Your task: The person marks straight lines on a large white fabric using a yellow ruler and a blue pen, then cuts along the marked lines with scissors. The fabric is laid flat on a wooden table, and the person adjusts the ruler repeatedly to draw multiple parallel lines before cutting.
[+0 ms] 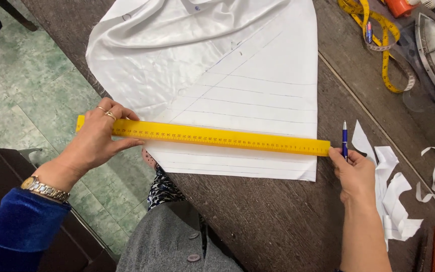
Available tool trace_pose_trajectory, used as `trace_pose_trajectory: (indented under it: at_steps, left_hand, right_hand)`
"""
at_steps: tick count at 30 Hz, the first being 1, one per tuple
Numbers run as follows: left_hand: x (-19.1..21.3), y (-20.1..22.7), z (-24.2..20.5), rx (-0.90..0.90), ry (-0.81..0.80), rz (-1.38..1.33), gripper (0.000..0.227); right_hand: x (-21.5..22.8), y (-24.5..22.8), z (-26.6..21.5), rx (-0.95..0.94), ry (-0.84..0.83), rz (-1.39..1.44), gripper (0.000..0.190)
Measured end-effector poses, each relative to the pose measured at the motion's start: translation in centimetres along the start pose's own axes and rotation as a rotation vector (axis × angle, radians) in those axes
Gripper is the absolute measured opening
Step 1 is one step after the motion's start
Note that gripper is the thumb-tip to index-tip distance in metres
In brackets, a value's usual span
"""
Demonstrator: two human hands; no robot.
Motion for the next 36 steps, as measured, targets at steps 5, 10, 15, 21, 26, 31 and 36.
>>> trace_pose_trajectory:
  at_steps: [5, 10, 15, 21, 26, 31, 36]
  left_hand:
    - [0.2, 0.0, 0.4, -0.019, 0.019, -0.018, 0.050]
    - [0.0, 0.0, 0.3, -0.006, -0.014, 0.007, 0.050]
    - [-0.2, 0.1, -0.2, -0.091, 0.025, 0.011, 0.049]
    - [-1.5, -0.8, -0.9, -0.021, 0.022, 0.010, 0.056]
    - [-1.9, -0.9, -1.0, -0.013, 0.021, 0.007, 0.056]
    - [-1.2, -0.6, -1.2, -0.004, 0.033, -0.021, 0.053]
    - [0.3, 0.4, -1.2, 0.016, 0.016, -0.129, 0.052]
  right_hand:
    - [-0.1, -0.9, -0.2, -0.021, 0.011, 0.006, 0.014]
    - [0.0, -0.2, 0.0, -0.014, 0.002, 0.008, 0.013]
    - [0.1, -0.1, -0.7, -0.036, -0.012, -0.064, 0.015]
    - [0.0, 0.4, -0.7, 0.038, 0.017, -0.148, 0.016]
    - [0.1, -0.8, -1.6, -0.032, 0.017, -0.142, 0.013]
    - [0.6, -0.2, -0.4, -0.037, -0.023, 0.039, 0.015]
    - [0.9, -0.6, 0.4, 0.028, -0.073, 0.243, 0.014]
Point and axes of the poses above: each hand's wrist, its own z-axis towards the middle knuckle, its own x-axis out of the back of the hand, y = z × x, the point moved 1 cm from there along z, towards the middle knuckle, and after that the axes turned 1 degree about -y, right-handed, at the moved point
